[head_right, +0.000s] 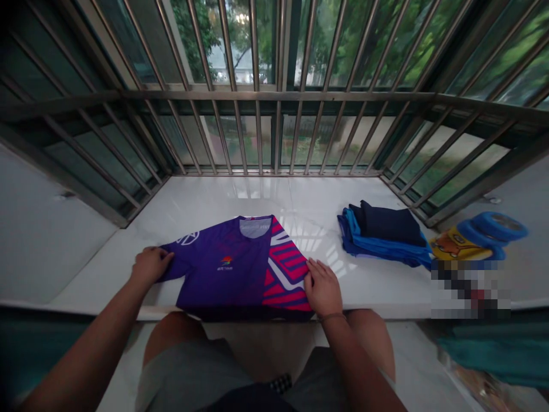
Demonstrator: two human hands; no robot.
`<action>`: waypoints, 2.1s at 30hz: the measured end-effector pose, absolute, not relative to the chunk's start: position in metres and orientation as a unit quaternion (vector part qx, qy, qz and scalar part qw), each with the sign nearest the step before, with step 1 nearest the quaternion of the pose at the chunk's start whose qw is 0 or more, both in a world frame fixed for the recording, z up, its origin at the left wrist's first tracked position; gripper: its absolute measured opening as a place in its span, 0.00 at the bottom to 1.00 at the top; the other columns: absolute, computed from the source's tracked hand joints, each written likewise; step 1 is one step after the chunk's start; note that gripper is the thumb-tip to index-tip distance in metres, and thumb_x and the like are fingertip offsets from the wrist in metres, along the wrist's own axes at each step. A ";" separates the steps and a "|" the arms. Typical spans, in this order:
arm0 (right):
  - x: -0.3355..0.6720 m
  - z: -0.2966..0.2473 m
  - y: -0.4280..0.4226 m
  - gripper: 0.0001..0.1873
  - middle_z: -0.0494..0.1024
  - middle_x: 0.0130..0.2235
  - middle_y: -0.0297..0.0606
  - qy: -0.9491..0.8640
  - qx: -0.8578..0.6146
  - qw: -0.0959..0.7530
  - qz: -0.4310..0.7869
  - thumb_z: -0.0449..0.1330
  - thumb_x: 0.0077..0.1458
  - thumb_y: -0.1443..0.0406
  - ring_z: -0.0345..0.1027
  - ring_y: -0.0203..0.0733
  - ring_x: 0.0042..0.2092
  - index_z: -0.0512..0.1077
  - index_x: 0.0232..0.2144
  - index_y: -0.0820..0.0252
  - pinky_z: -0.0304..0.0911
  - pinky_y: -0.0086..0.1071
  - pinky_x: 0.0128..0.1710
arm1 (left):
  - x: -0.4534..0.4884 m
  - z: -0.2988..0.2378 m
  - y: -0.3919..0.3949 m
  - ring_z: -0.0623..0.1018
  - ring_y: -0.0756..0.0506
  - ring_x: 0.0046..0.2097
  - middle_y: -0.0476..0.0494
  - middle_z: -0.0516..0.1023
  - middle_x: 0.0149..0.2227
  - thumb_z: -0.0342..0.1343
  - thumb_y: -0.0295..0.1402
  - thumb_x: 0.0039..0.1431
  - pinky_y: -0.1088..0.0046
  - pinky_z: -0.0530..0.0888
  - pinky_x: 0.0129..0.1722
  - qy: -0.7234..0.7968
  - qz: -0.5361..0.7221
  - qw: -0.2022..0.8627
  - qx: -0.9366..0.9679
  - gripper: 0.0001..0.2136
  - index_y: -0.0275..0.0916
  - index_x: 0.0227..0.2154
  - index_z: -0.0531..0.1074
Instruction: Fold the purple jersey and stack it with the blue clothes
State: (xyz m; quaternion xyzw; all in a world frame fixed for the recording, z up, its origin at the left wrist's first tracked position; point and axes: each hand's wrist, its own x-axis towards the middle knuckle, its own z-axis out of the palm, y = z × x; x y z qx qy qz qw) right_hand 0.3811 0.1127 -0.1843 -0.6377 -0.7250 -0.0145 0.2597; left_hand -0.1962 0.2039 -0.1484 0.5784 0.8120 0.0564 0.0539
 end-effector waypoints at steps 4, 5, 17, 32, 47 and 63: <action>0.381 -0.185 0.113 0.24 0.84 0.61 0.46 -0.729 -0.635 0.255 -0.030 0.53 0.70 0.65 0.77 0.56 0.63 0.83 0.59 0.62 0.69 0.53 0.69 | -0.186 -0.143 0.221 0.78 0.30 0.52 0.28 0.79 0.45 0.50 0.41 0.67 0.51 0.77 0.55 0.797 0.067 0.042 0.599 0.16 0.37 0.37 0.80; 0.381 -0.185 0.113 0.24 0.84 0.61 0.46 -0.729 -0.634 0.255 -0.036 0.53 0.70 0.65 0.77 0.56 0.63 0.83 0.59 0.63 0.70 0.53 0.68 | -0.183 -0.140 0.225 0.79 0.30 0.51 0.28 0.79 0.45 0.49 0.40 0.68 0.51 0.77 0.55 0.794 0.074 0.039 0.602 0.16 0.37 0.37 0.79; 0.385 -0.188 0.115 0.23 0.84 0.59 0.48 -0.736 -0.624 0.261 -0.031 0.53 0.71 0.63 0.77 0.55 0.62 0.82 0.59 0.61 0.71 0.54 0.67 | -0.081 -0.100 0.105 0.79 0.37 0.64 0.39 0.80 0.63 0.57 0.32 0.74 0.48 0.72 0.70 0.360 0.217 -0.019 0.907 0.09 0.46 0.52 0.79; 0.189 -0.113 0.093 0.36 0.77 0.63 0.51 -0.833 -0.523 0.115 0.137 0.68 0.67 0.53 0.72 0.60 0.60 0.67 0.72 0.56 0.69 0.53 0.60 | -0.140 -0.150 0.135 0.81 0.35 0.57 0.37 0.82 0.55 0.63 0.38 0.69 0.51 0.78 0.61 0.506 0.215 0.131 0.825 0.19 0.44 0.60 0.77; 0.120 -0.096 0.141 0.15 0.81 0.47 0.41 -0.906 -0.349 0.141 0.193 0.61 0.74 0.52 0.72 0.47 0.49 0.78 0.44 0.56 0.64 0.39 0.51 | -0.178 -0.164 0.160 0.81 0.38 0.51 0.39 0.83 0.48 0.58 0.25 0.61 0.57 0.80 0.54 0.506 0.251 0.121 0.816 0.17 0.46 0.48 0.84; 0.155 -0.108 0.350 0.21 0.82 0.52 0.52 -0.843 -0.531 -0.001 0.084 0.52 0.72 0.69 0.78 0.53 0.54 0.81 0.57 0.56 0.69 0.41 0.55 | -0.178 -0.165 0.158 0.81 0.41 0.50 0.40 0.81 0.47 0.53 0.20 0.60 0.61 0.81 0.52 0.495 0.303 0.145 0.801 0.21 0.44 0.49 0.84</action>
